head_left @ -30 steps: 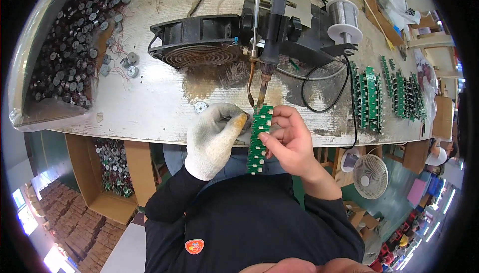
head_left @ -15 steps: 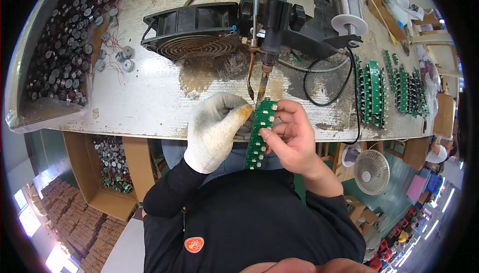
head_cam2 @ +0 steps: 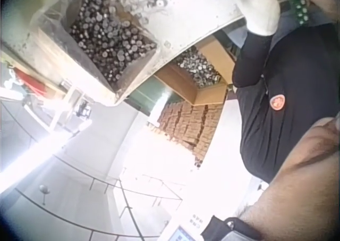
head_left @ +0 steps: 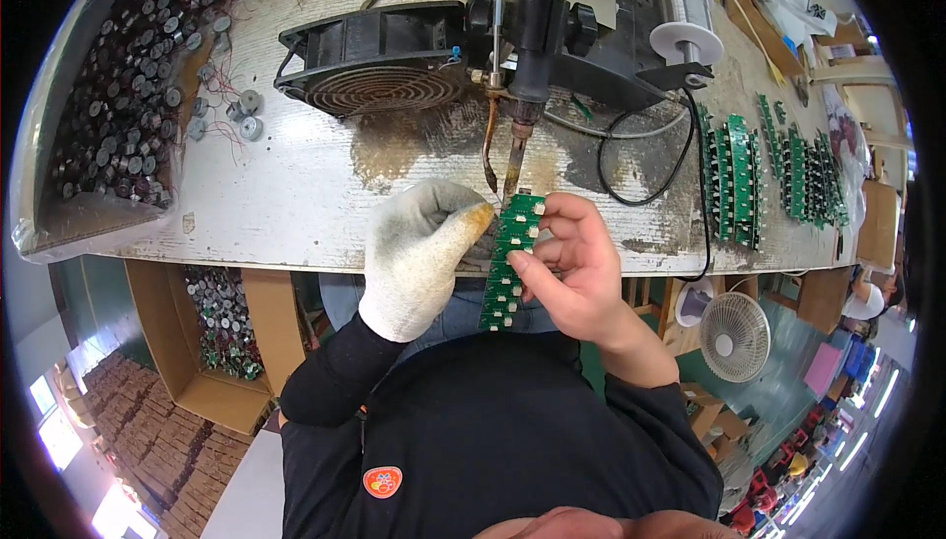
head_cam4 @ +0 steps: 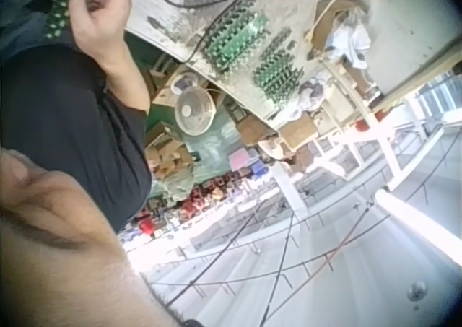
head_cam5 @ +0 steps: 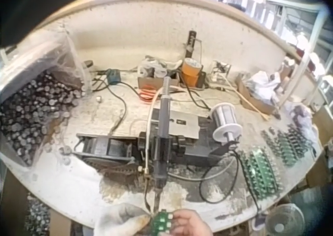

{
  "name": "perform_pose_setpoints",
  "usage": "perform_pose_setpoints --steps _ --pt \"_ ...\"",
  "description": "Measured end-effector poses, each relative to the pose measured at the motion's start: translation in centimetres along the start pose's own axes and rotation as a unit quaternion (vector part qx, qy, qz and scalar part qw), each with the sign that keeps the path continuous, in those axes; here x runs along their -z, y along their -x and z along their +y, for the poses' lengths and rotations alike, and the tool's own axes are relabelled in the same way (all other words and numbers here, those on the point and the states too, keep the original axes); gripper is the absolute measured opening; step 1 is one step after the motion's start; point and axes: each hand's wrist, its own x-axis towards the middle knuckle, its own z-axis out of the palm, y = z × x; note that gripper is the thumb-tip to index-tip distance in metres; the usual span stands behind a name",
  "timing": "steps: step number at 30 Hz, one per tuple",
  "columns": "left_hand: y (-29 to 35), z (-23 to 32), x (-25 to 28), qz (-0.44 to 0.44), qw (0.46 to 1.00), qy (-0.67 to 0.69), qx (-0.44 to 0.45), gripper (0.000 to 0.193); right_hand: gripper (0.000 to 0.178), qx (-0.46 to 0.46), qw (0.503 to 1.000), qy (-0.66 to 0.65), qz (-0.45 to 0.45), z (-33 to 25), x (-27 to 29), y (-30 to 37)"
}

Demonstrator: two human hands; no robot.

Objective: The person picks up a motor from a box, aligns its wires with a circuit board, and solders them using a soldering iron. After completing the connections, the person places the assembled circuit board onto the table and repeats the process.

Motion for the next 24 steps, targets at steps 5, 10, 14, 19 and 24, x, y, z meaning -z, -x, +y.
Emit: perform_pose_setpoints --steps 5,10,14,19,24 --pt "0.15 -0.23 -0.03 0.01 1.0 -0.012 0.006 0.016 0.046 -0.013 1.0 0.001 -0.01 0.4 0.06 0.25" --pt "0.38 0.59 -0.47 0.033 0.99 -0.128 -0.039 0.015 0.051 -0.012 1.0 0.011 -0.005 0.61 -0.09 0.25" --pt "0.26 0.51 -0.41 0.03 0.992 -0.113 -0.04 0.014 0.052 0.001 0.999 0.028 -0.019 0.81 0.08 0.23" --pt "0.16 0.47 -0.61 0.021 0.993 -0.105 -0.042 0.013 0.052 0.013 0.999 0.027 -0.014 0.7 0.15 0.25" --pt "0.27 0.42 -0.7 0.022 0.993 -0.109 -0.05 0.014 0.053 0.019 0.999 0.029 -0.011 0.49 0.09 0.35"
